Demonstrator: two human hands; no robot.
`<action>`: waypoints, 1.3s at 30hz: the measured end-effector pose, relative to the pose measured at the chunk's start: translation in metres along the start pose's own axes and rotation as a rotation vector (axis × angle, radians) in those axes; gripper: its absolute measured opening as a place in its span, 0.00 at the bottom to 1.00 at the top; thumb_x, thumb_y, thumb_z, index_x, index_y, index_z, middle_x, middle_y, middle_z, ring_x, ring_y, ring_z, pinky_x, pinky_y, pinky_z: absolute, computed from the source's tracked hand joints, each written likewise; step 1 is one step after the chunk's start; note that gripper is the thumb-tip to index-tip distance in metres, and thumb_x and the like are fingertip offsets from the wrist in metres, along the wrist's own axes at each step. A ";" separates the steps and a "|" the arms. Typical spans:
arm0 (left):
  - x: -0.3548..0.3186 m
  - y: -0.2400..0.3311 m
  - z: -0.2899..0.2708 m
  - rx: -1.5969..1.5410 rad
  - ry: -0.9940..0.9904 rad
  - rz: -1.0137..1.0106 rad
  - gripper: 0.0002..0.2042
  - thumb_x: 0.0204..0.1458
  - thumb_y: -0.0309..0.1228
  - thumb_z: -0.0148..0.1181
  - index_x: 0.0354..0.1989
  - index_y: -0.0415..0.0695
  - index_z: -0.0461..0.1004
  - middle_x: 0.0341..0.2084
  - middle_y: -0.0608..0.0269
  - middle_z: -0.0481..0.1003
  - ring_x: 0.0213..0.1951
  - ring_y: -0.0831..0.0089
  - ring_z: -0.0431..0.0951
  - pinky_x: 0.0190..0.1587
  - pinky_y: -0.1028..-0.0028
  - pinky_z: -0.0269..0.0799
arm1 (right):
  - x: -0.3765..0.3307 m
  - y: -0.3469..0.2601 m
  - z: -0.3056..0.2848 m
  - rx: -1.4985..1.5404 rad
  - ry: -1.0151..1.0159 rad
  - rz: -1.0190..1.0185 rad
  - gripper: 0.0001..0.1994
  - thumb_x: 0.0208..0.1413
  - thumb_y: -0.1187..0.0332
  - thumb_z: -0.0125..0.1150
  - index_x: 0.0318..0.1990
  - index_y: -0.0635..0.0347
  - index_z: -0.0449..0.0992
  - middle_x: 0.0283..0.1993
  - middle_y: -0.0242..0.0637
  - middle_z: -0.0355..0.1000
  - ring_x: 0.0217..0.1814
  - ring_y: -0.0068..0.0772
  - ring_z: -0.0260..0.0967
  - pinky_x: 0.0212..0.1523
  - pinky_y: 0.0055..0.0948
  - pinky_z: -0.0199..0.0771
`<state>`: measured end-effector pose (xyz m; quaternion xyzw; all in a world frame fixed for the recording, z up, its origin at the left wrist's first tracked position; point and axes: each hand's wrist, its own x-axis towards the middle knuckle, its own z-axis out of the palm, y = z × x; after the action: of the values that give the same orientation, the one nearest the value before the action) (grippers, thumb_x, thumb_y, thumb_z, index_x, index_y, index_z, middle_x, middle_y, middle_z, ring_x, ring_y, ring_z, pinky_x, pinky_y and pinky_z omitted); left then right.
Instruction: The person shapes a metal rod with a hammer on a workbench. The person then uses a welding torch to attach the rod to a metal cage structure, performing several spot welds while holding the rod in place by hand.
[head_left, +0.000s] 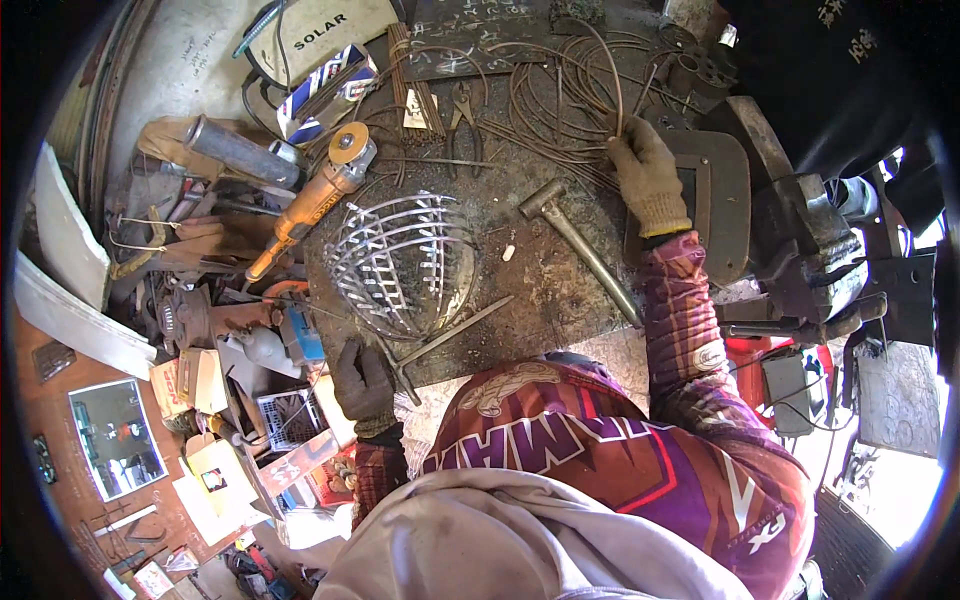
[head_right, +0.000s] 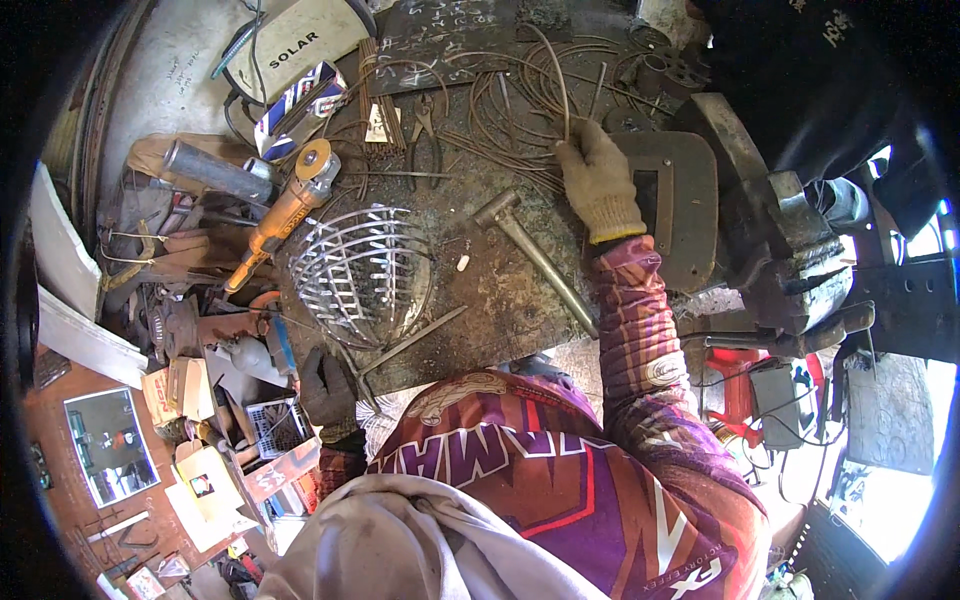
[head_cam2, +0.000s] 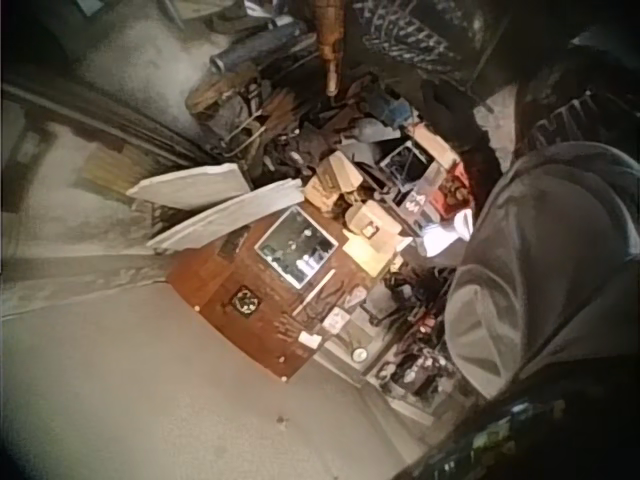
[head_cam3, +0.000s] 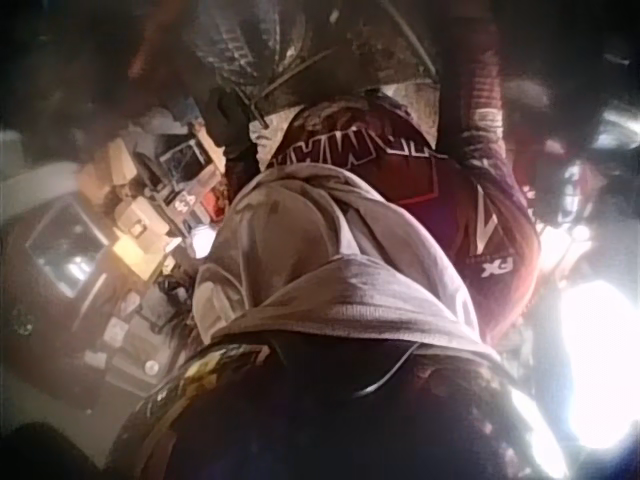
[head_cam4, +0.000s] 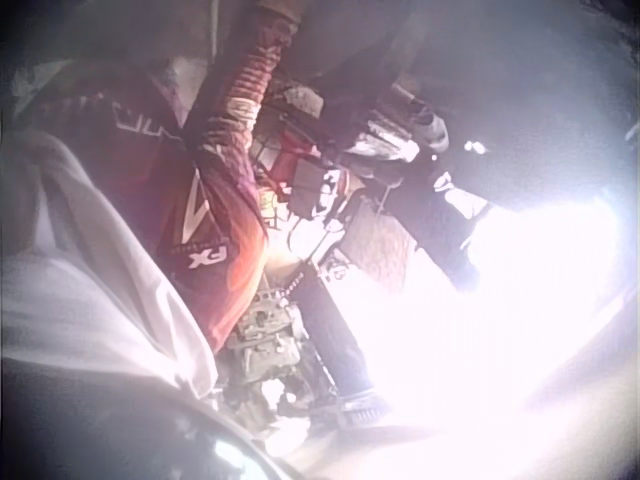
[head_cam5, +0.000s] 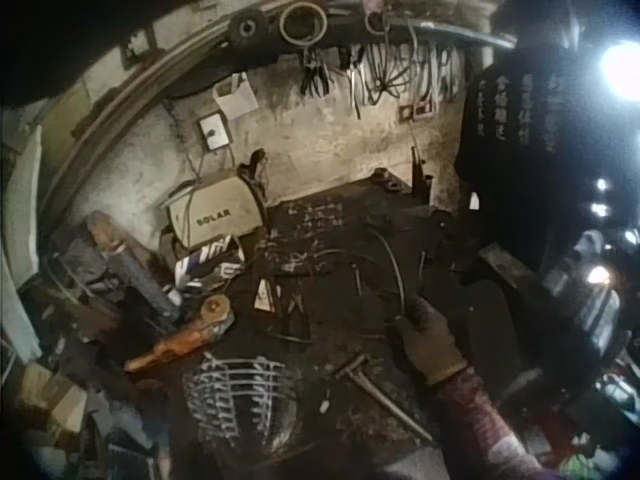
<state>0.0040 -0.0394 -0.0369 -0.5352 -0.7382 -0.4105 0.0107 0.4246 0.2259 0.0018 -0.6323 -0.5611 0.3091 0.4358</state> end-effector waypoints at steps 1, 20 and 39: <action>-0.001 0.000 -0.001 -0.001 -0.012 -0.011 0.13 0.61 0.27 0.66 0.51 0.33 0.82 0.43 0.46 0.84 0.43 0.60 0.86 0.50 0.67 0.81 | 0.001 -0.003 -0.002 0.109 0.017 -0.073 0.19 0.67 0.67 0.60 0.62 0.66 0.76 0.54 0.43 0.80 0.55 0.33 0.77 0.58 0.33 0.75; 0.059 0.048 -0.046 -0.146 -0.003 0.234 0.14 0.63 0.22 0.64 0.56 0.36 0.79 0.52 0.51 0.80 0.51 0.65 0.80 0.56 0.65 0.76 | -0.073 -0.088 -0.004 0.081 -0.558 -0.251 0.15 0.69 0.72 0.61 0.59 0.66 0.78 0.45 0.32 0.78 0.49 0.23 0.72 0.54 0.27 0.74; 0.094 -0.033 -0.020 -0.114 -0.328 0.131 0.17 0.61 0.34 0.67 0.56 0.44 0.79 0.49 0.51 0.82 0.50 0.55 0.84 0.53 0.61 0.78 | -0.117 -0.091 0.124 -0.207 -0.545 -0.343 0.14 0.68 0.68 0.63 0.58 0.55 0.82 0.50 0.42 0.83 0.55 0.37 0.81 0.58 0.35 0.79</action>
<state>-0.0710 0.0190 -0.0008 -0.6417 -0.6690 -0.3574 -0.1135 0.2545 0.1362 0.0183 -0.4635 -0.7836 0.3304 0.2488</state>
